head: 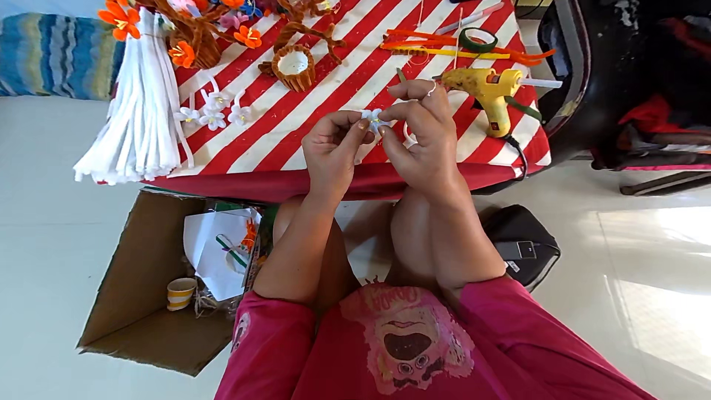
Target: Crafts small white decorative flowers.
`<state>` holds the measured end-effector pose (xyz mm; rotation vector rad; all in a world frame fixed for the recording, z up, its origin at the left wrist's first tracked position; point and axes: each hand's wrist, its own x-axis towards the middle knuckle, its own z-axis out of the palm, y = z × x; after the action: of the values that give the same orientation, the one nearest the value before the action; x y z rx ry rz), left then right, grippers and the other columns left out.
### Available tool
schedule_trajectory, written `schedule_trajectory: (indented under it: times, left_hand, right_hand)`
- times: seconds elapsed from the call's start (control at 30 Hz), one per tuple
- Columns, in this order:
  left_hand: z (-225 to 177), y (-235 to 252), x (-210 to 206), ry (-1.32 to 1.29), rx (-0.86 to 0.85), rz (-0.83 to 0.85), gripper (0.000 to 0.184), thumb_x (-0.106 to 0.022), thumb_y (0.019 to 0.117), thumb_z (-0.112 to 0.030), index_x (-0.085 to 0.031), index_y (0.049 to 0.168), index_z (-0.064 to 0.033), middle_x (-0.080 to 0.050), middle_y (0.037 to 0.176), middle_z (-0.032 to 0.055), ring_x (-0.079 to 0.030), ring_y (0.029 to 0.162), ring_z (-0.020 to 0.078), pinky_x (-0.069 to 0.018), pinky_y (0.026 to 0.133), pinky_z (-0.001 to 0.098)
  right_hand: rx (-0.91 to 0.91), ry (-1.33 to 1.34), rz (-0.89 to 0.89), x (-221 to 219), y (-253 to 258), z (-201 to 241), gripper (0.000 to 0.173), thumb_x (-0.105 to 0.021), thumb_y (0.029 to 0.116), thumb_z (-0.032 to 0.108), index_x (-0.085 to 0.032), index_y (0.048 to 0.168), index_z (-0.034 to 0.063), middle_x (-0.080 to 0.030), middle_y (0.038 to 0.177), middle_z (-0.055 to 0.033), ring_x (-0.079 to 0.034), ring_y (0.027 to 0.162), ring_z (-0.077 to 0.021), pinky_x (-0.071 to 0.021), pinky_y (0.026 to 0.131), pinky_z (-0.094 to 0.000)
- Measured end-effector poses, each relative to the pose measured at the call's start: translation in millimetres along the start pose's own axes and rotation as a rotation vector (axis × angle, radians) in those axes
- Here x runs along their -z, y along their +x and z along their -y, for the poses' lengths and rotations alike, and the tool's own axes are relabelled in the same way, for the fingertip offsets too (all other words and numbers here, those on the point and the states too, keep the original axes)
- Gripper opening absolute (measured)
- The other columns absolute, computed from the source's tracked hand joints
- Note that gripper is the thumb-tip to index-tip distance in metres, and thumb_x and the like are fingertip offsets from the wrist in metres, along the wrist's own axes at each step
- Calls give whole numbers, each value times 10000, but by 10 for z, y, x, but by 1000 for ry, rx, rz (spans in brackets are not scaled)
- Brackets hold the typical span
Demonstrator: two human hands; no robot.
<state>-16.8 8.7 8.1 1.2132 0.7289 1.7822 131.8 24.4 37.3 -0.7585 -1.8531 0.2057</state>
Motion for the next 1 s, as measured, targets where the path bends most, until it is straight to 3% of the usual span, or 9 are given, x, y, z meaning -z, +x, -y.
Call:
schedule_trajectory:
  times: [0.33, 0.6, 0.83, 1.0]
  left_hand:
    - [-25, -23, -39, -70, 17, -25, 146, -629, 946, 60, -692, 1007, -57, -734, 887, -18, -712, 764, 78, -623, 742, 278]
    - [-43, -22, -17, -91, 22, -37, 141, -626, 956, 45, -697, 1012, -63, -737, 892, -13, -715, 765, 82, -627, 740, 281]
    - [-32, -16, -1, -77, 5, -48, 140, -619, 956, 47, -693, 1008, -59, -737, 885, 4, -718, 766, 101, -628, 739, 296]
    - [-30, -18, -23, -85, -1, -45, 140, -629, 948, 57, -698, 1004, -51, -735, 885, -6, -714, 766, 89, -624, 737, 281]
  right_hand:
    - [78, -55, -54, -70, -11, 25, 77, -675, 886, 43, -716, 821, 38, -663, 1124, -211, -588, 1063, -282, -465, 934, -361]
    - [132, 0, -18, -17, -7, 9, 83, -694, 876, 59, -734, 805, 46, -670, 1110, -214, -575, 1140, -305, -431, 1021, -399]
    - [81, 106, -112, 21, -7, -51, 62, -646, 896, 35, -689, 854, 21, -635, 1122, -192, -572, 1126, -237, -481, 939, -288]
    - [88, 46, -80, -33, -8, -16, 59, -664, 898, 38, -707, 858, 31, -653, 1123, -203, -571, 1115, -275, -446, 977, -357]
